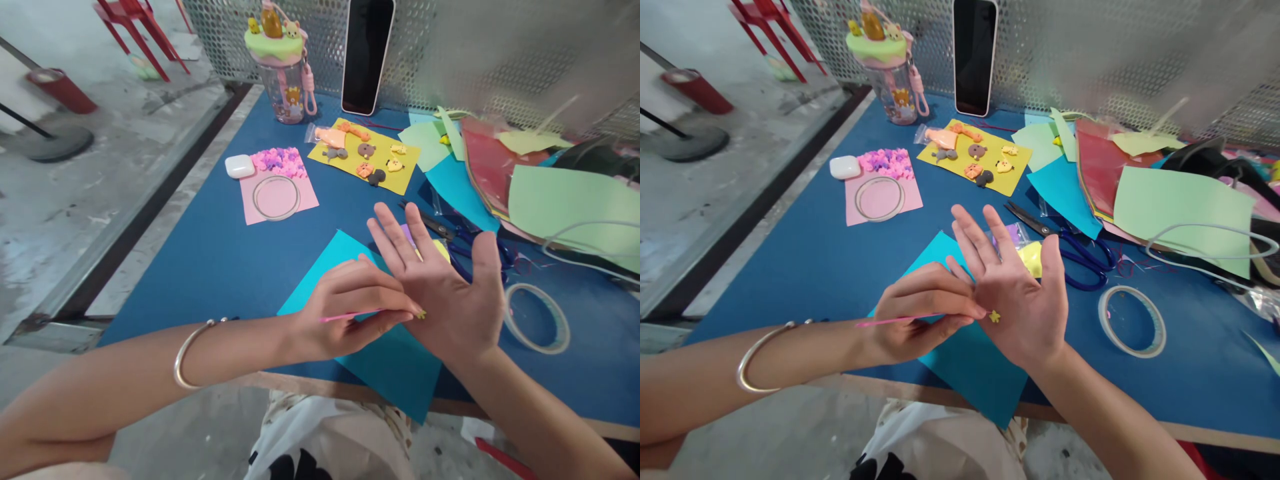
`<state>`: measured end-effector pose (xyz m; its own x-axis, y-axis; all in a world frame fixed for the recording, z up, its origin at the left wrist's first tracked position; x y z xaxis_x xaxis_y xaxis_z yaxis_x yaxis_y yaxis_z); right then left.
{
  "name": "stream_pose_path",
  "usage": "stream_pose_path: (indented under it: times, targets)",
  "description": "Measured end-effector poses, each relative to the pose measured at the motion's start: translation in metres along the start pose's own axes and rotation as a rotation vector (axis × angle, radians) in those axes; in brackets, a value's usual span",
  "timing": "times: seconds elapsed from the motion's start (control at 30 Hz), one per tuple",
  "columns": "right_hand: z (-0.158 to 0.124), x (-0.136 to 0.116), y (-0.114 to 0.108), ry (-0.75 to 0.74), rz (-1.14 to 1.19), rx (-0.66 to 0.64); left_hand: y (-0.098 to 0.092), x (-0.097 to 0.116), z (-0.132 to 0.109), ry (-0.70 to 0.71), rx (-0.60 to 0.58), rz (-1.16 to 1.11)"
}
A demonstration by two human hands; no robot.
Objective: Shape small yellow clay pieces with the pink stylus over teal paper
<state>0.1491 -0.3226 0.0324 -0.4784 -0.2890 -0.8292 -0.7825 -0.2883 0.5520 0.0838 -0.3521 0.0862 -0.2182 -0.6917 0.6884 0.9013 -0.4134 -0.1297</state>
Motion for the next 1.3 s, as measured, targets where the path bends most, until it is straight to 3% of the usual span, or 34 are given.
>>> stream_pose_path:
  times: [1.3]
  targets:
    - [0.0001,0.0008,0.0005,0.020,-0.040,0.034,0.0005,-0.0004,0.0002,-0.002,-0.001,-0.001]
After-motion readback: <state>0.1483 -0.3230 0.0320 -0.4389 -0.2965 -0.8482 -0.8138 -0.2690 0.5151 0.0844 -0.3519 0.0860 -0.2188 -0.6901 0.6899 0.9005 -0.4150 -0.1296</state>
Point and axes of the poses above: each hand's wrist, its own z-axis towards the middle knuckle, its own y-axis out of the palm, x = y × z, the point moved 10 cm from there along z, towards the middle knuckle, and after that the axes turned 15 degrees about -z, right-handed, at the moved point
